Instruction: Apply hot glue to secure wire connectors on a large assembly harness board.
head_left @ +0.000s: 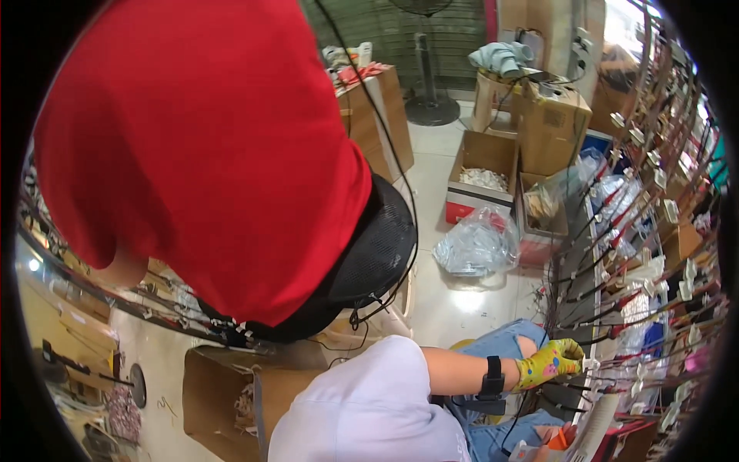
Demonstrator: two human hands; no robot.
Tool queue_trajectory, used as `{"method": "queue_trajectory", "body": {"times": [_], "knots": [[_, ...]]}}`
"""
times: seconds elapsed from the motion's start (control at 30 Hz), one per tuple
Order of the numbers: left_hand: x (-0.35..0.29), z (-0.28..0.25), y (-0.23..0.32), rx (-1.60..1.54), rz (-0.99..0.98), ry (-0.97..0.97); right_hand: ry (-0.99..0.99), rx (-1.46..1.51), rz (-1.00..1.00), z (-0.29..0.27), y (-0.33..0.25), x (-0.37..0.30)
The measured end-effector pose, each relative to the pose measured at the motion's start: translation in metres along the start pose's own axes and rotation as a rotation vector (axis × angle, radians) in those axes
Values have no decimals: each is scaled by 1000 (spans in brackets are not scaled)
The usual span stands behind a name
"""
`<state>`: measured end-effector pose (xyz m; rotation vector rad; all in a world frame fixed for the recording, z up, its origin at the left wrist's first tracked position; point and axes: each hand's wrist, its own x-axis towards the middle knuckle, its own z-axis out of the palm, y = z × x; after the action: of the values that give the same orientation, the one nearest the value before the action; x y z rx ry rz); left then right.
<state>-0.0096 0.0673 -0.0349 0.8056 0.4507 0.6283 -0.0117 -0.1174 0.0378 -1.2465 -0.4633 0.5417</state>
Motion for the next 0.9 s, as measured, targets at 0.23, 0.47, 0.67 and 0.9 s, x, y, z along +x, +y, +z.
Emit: {"method": "queue_trajectory", "body": {"times": [0.23, 0.47, 0.67, 0.9], "knots": [[5, -6, -2, -41, -25, 34, -26, -87, -28, 6, 11, 19], [-3, -4, 5, -163, 91, -108, 41, -176, -19, -14, 12, 6], [-2, -8, 6, -76, -67, -90, 0, -234, 31, -29, 12, -20], [9, 6, -9, -239, -63, -61, -97, -383, 112, -40, 13, -25]]}}
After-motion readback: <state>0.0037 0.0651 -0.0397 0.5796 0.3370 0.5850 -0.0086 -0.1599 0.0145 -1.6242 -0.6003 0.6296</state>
